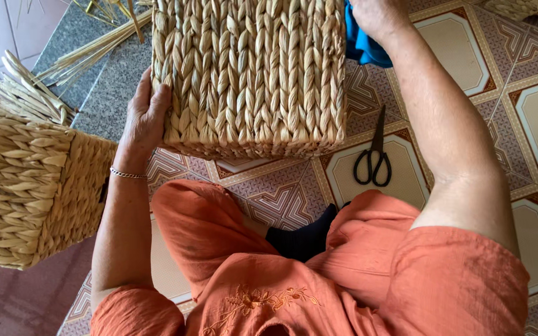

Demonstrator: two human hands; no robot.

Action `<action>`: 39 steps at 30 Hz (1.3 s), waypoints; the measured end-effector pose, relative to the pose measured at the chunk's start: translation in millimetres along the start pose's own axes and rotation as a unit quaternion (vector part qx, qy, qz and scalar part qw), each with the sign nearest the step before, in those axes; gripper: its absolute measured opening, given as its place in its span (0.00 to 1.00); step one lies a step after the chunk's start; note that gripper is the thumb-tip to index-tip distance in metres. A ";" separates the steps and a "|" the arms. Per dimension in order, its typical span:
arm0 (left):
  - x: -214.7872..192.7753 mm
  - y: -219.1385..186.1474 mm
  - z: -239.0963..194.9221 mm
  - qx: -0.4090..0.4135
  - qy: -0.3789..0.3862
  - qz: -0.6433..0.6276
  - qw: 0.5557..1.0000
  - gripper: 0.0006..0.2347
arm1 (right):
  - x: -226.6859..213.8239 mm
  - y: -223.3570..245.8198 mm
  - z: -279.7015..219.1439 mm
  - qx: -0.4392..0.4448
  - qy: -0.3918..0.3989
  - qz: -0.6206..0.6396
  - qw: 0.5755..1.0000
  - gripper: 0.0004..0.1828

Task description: The person wipes the exterior and interior of a woven basket with a blue cloth and trims loose strands with scissors. The person rotates the basket to access different sides and continues wiping after trimming.

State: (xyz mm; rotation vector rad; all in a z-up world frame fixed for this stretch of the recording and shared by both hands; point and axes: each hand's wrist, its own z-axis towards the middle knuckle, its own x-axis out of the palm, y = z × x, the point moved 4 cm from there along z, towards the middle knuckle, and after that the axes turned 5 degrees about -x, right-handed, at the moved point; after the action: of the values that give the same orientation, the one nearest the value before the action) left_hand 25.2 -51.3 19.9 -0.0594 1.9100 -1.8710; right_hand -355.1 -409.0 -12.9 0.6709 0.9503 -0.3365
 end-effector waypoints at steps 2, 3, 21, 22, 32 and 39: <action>-1.5 -0.3 -0.6 -0.006 -0.004 -0.003 1.000 0.25 | 14.7 -10.1 -5.0 0.104 0.020 0.184 0.977 0.21; -2.0 0.9 -4.5 -0.011 -0.003 0.002 1.000 0.25 | 20.8 -8.9 -8.7 0.156 0.031 0.273 0.949 0.24; -2.2 -8.9 -79.5 0.016 0.009 -0.031 0.999 0.29 | -56.6 101.7 -49.2 0.252 0.061 0.491 0.832 0.40; -3.0 -9.1 -86.7 0.034 0.012 -0.033 0.999 0.29 | -57.5 102.6 -54.2 0.250 0.077 0.488 0.833 0.41; -4.0 4.8 -90.1 0.038 0.008 -0.107 0.994 0.33 | -109.2 132.1 -45.3 0.151 0.118 0.431 0.882 0.44; 44.1 37.7 -61.4 0.056 0.004 -0.279 0.959 0.29 | -103.1 134.6 -68.4 0.053 0.136 0.366 0.919 0.35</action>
State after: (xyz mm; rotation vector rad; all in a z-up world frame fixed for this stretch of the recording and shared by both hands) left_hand -24.9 -6.4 -31.1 -0.6140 1.9205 -2.3302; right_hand -382.4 -265.0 96.4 1.1395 0.8751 0.3837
